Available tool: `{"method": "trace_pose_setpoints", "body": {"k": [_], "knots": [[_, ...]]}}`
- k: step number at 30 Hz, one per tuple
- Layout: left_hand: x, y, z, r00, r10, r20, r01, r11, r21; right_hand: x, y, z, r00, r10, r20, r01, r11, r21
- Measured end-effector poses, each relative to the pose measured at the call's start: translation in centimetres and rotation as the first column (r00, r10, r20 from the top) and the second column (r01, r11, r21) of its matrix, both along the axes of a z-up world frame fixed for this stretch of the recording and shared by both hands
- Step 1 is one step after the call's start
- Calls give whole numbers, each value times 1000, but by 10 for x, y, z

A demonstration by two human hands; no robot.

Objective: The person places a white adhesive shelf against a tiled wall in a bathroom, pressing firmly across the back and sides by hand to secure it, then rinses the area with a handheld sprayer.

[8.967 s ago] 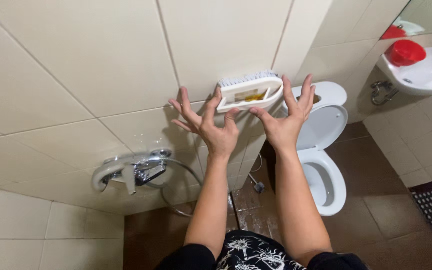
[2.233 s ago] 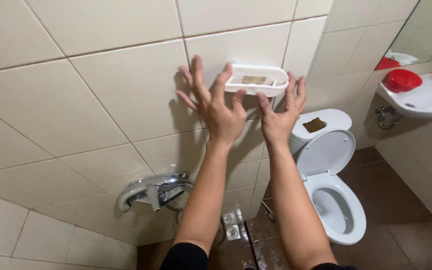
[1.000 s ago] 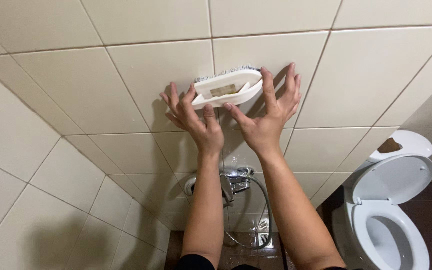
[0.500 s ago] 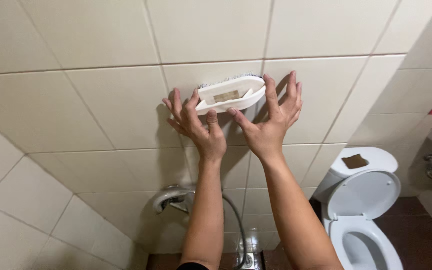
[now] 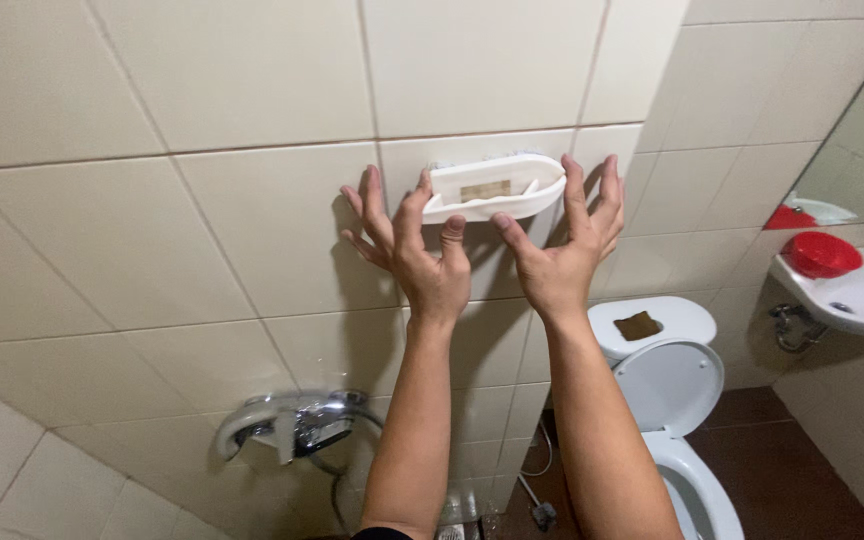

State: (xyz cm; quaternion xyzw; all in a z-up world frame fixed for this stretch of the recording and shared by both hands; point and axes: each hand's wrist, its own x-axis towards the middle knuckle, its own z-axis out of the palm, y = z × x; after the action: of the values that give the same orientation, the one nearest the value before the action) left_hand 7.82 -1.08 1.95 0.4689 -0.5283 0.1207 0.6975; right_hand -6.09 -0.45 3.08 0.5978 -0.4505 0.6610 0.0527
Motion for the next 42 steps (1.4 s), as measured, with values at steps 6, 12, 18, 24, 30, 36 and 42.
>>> {"method": "trace_pose_setpoints", "body": {"k": [6,12,18,24,30,36,42], "knots": [[-59,-10,2,996,-27,79,25,999,33,-59,-11,-16,995,-20,101,15,999,49],[-100,-10,5,981,-105,163,99,994,46,-97,-19,-38,973,-17,229,-9,994,112],[-111,-8,17,971,-112,213,107,994,38,-101,-25,-43,948,-13,319,-23,994,111],[-88,-9,32,974,-73,215,70,997,18,-78,-26,-29,953,-1,304,-14,999,49],[-39,-12,37,983,19,184,-18,1000,-5,-30,-15,-3,972,-42,229,26,997,73],[31,-2,43,989,28,146,-25,999,-22,37,-2,16,987,-4,163,0,1000,27],[110,14,43,994,66,88,-63,997,-44,113,12,26,996,32,86,-30,999,-32]]}}
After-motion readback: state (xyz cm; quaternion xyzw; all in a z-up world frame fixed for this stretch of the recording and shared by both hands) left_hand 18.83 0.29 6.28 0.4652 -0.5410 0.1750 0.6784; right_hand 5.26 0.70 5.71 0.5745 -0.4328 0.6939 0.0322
